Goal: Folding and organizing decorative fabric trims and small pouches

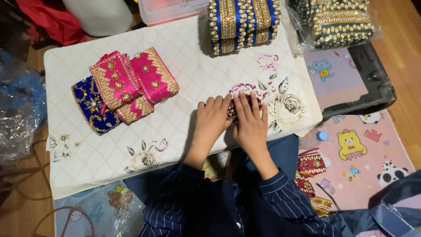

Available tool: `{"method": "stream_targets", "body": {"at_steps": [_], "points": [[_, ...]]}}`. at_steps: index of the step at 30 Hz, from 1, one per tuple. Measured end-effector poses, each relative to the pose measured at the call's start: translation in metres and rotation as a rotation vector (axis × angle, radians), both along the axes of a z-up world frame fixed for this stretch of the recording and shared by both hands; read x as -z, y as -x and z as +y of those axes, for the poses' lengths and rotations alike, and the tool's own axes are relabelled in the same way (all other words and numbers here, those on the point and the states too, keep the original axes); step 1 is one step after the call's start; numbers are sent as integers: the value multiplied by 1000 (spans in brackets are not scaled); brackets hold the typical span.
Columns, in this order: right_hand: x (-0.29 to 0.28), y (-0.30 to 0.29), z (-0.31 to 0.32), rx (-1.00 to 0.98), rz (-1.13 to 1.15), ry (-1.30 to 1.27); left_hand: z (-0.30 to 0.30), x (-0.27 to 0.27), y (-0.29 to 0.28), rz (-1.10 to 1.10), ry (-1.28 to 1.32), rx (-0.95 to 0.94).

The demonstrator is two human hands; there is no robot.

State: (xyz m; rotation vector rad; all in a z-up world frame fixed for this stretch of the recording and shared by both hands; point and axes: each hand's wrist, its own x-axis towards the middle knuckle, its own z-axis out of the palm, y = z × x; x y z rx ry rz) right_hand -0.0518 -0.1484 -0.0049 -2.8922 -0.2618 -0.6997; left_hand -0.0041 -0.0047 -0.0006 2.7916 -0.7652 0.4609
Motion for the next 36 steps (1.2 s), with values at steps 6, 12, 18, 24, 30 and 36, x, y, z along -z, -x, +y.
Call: {"method": "stream_targets", "body": {"at_steps": [6,12,18,24,30,36], "points": [[9,-3,0,18,26,-29,-1,2,-1,-37,19,-20],[9,3,5,1,137,-83,-1,5,0,-68,27,3],[19,-11,-36,36,297,-847,1,3,1,49,45,20],[36,-16,-50,5,292,-810,8,-5,-3,321,314,20],[20,-15,-43,58,357,-1443,-1,-72,25,807,864,-315],[-40,7,-6,198,471,-1472,-18,-24,48,878,1239,-463]]}}
